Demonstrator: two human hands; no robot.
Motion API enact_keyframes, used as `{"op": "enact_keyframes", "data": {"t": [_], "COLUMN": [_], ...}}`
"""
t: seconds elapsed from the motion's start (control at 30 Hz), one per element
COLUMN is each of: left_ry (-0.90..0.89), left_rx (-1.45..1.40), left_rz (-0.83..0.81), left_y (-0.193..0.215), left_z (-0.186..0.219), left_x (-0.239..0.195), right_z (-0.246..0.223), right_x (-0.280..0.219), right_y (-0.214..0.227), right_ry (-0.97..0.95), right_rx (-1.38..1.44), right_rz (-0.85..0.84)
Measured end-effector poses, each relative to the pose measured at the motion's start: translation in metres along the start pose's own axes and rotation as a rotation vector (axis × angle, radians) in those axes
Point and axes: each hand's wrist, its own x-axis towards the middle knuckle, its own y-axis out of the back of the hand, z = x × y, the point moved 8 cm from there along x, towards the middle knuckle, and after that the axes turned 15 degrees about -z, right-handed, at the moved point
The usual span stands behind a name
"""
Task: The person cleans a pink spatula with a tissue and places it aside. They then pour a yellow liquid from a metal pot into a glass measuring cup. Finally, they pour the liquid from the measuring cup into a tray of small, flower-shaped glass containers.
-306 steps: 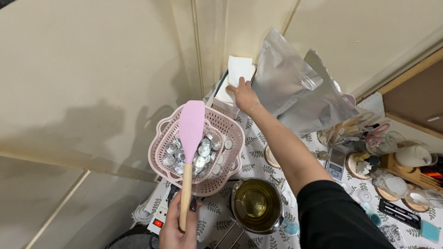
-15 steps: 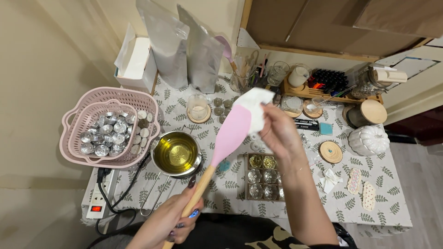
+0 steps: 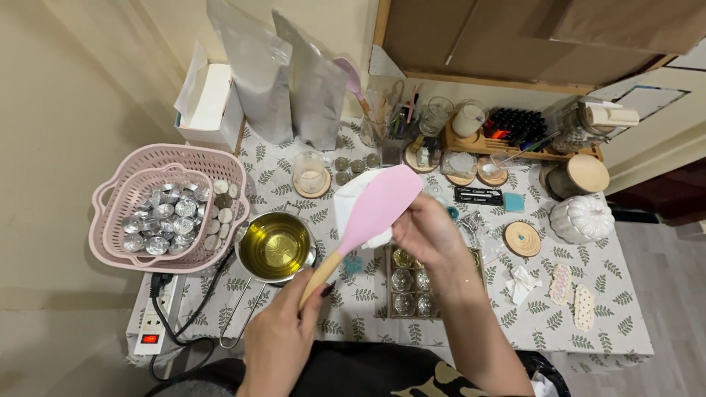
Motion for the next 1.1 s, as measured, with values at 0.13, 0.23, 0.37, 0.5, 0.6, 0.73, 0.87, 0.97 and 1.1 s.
{"op": "enact_keyframes", "data": {"t": [0.13, 0.23, 0.37, 0.5, 0.6, 0.73, 0.87, 0.97, 1.1], "left_ry": [0.068, 0.108, 0.173, 0.251, -0.243, 0.498, 0.524, 0.571, 0.624], "left_rx": [0.100, 0.129, 0.120, 0.015, -0.822, -1.145, -1.229, -1.254, -1.248], "left_rz": [-0.098, -0.103, -0.121, -0.214, -0.433, -0.905, -1.059, -1.126, -1.104], "left_y": [0.006, 0.009, 0.012, 0.003, -0.023, -0.083, -0.083, -0.081, -0.084], "left_z": [-0.006, -0.008, -0.020, -0.039, -0.002, -0.025, -0.028, -0.044, -0.065], "left_x": [0.001, -0.004, -0.010, -0.008, -0.001, -0.017, -0.021, -0.034, -0.038], "right_z": [-0.020, -0.032, -0.053, -0.062, -0.027, 0.025, 0.007, -0.013, -0.048], "right_x": [-0.003, -0.009, -0.019, -0.016, 0.005, 0.006, -0.005, -0.009, -0.023], "right_y": [-0.006, -0.011, -0.003, 0.014, -0.001, 0.010, 0.014, 0.010, 0.034], "right_ry": [0.036, 0.046, 0.096, 0.150, 0.131, -0.113, -0.063, -0.025, 0.068], "right_rx": [0.041, 0.022, -0.127, -0.337, -0.097, 0.214, 0.241, 0.191, 0.038], "right_rz": [-0.050, -0.088, 0.075, 0.259, -0.120, -0.073, -0.083, -0.142, 0.200]}}
